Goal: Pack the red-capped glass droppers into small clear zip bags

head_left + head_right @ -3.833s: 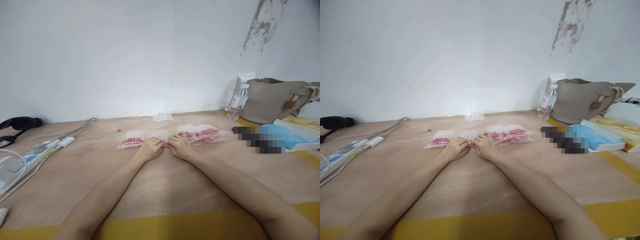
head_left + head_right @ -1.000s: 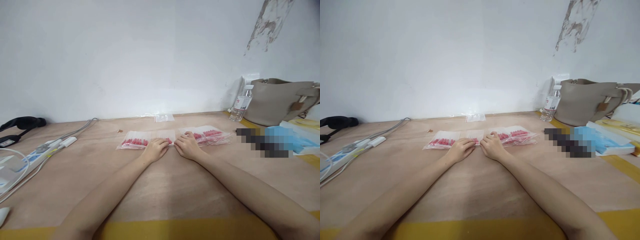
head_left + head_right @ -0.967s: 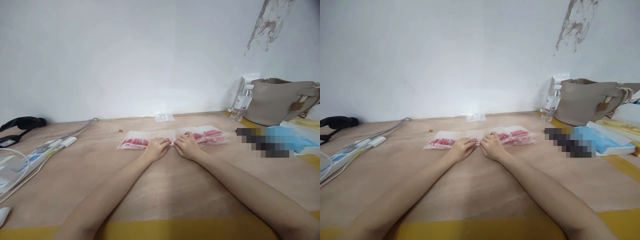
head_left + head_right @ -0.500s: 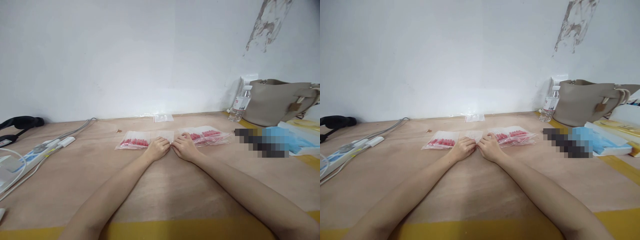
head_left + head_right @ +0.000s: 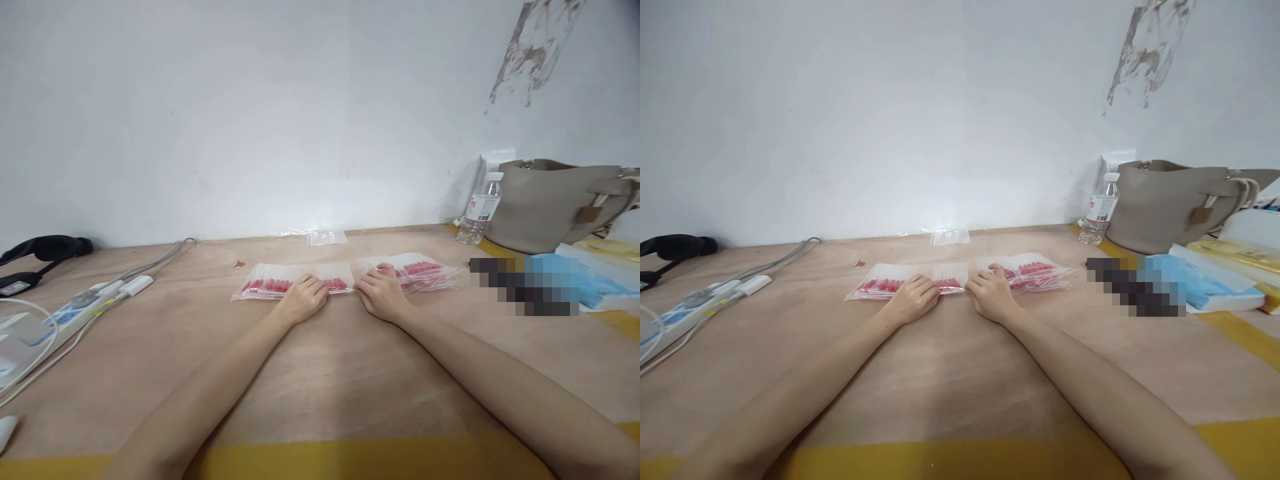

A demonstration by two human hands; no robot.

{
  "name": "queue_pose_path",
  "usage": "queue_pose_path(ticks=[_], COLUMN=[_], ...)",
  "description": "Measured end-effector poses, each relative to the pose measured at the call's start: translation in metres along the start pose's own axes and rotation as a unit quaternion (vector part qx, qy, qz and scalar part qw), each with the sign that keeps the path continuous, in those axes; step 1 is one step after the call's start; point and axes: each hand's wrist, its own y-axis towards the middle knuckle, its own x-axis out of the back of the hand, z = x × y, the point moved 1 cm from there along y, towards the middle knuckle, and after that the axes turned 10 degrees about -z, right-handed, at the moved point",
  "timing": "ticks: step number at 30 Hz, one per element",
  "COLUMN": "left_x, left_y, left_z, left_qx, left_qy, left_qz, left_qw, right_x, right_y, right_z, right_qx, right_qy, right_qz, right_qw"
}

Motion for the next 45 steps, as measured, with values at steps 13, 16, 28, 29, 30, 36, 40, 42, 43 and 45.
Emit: queue_pose_path(ticks=[13,16,28,29,30,36,40,42,43,45], left_x=[0.013,0.012,0.035,0.039,0.043,0.071,0.082,0.081,0.077,0.066], left_y=[-0.012,-0.012,-0.025,-0.029,-0.034,-0.069,-0.065,-0.05,-0.041,-0.022], left_z=[0.004,0.004,0.047,0.052,0.057,0.071,0.058,0.044,0.035,0.015], left_qx=[0.05,0.06,0.154,0.151,0.148,0.123,0.112,0.097,0.094,0.086], left_qy=[0.002,-0.018,-0.026,-0.027,-0.027,-0.029,-0.034,-0.053,-0.066,-0.1], left_qz=[0.023,0.024,0.045,0.052,0.061,0.094,0.081,0.073,0.069,0.075], left_qw=[0.998,0.998,0.987,0.987,0.987,0.988,0.99,0.991,0.991,0.988], right_x=[0.004,0.006,0.009,0.007,0.005,-0.005,-0.011,-0.009,-0.006,0.001], right_y=[-0.002,-0.002,0.003,0.003,0.004,0.011,0.016,0.017,0.018,0.018], right_z=[-0.002,-0.003,-0.009,-0.007,-0.005,0.018,0.037,0.04,0.04,0.034], right_qx=[-0.039,-0.036,-0.159,-0.152,-0.145,-0.102,-0.074,-0.066,-0.063,-0.06], right_qy=[0.03,0.046,-0.074,-0.058,-0.04,0.046,0.1,0.111,0.108,0.088], right_qz=[0.038,0.07,0.217,0.215,0.212,0.181,0.154,0.13,0.12,0.112], right_qw=[0.998,0.996,0.96,0.963,0.966,0.977,0.98,0.983,0.985,0.988])
